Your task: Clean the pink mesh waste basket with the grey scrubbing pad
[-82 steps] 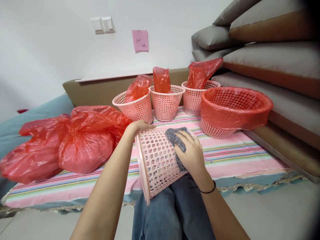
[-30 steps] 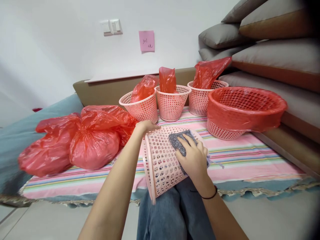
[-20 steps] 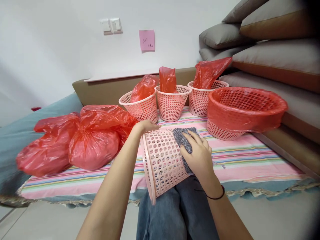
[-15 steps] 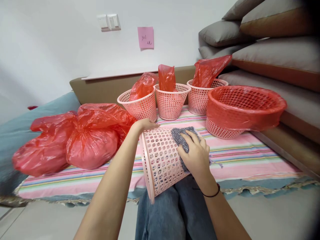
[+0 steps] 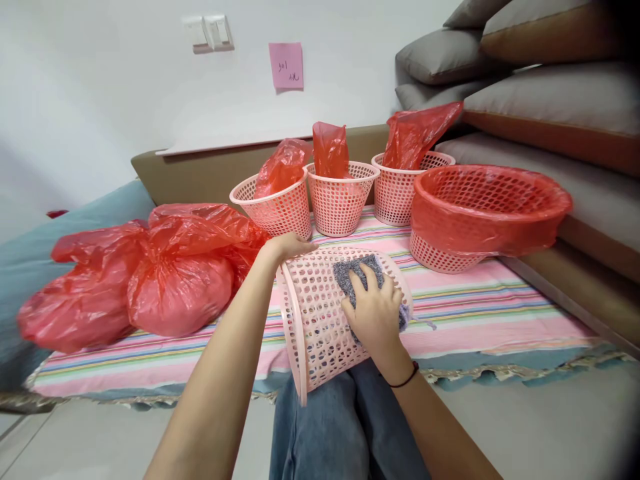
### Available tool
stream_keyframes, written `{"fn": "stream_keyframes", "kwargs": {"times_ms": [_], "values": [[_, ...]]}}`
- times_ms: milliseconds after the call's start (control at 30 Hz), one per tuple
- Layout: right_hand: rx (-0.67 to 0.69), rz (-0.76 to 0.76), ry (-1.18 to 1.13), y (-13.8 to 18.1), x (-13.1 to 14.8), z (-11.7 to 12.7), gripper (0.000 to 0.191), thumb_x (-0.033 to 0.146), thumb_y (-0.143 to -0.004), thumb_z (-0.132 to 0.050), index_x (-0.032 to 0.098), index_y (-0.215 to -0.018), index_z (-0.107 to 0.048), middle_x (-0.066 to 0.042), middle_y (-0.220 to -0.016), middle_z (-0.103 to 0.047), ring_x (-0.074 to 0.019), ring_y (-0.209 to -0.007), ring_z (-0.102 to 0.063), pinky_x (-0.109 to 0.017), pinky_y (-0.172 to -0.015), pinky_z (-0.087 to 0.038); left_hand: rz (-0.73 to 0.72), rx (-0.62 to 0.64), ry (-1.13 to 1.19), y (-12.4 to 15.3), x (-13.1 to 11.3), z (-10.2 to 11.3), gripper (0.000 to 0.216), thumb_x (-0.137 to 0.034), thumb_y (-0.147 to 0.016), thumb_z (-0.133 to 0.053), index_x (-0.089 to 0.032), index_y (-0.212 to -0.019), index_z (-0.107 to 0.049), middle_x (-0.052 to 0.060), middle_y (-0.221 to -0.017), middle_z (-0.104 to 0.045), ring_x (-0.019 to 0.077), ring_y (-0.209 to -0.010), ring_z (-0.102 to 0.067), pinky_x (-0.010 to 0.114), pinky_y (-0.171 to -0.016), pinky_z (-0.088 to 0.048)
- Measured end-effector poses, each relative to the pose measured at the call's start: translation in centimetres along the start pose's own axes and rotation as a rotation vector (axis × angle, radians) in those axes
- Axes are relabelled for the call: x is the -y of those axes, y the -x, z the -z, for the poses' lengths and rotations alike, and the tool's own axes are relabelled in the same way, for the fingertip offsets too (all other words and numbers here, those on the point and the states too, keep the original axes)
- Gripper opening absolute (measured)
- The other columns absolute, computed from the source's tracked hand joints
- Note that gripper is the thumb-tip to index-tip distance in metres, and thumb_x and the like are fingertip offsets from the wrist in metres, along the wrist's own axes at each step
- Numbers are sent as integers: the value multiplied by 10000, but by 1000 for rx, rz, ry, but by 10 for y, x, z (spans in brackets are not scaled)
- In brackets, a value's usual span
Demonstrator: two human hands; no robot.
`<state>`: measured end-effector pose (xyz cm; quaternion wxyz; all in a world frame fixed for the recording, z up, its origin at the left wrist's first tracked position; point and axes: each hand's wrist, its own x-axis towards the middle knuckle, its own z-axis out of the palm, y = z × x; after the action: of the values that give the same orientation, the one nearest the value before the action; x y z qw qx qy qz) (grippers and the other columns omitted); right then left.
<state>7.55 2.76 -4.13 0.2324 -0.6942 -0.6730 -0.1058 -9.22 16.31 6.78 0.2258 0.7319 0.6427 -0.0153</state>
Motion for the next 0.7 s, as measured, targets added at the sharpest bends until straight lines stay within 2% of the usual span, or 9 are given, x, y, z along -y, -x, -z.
{"fn": "stream_keyframes", "kwargs": {"times_ms": [233, 500, 700], "values": [[-8, -10, -23, -1, 5, -7, 461, 331, -881, -532, 224, -1325, -592, -62, -1489, -483, -382, -1179, -435, -500, -918, -380, -10, 12, -45, -3, -2, 2, 557, -599, -850, -477, -173, -1106, -727, 80, -1164, -722, 252, -1042, -657, 296, -913, -460], [-97, -43, -65, 7, 9, -27, 481, 333, -896, -506, 202, -1354, -573, -75, -1500, -467, -402, -1236, -378, -527, -978, -342, -33, -13, -90, -4, -2, -1, 572, -630, -867, -417, -192, -1052, -736, 68, -1096, -738, 251, -1033, -648, 291, -899, -459], [-105, -65, -94, 7, 12, -33, 496, 348, -909, -489, 209, -1381, -549, -75, -1511, -453, -397, -1241, -372, -522, -994, -333, -37, -27, -63, -7, 0, -2, 571, -605, -869, -443, -171, -1118, -719, 89, -1170, -719, 262, -1051, -651, 306, -933, -459]]}}
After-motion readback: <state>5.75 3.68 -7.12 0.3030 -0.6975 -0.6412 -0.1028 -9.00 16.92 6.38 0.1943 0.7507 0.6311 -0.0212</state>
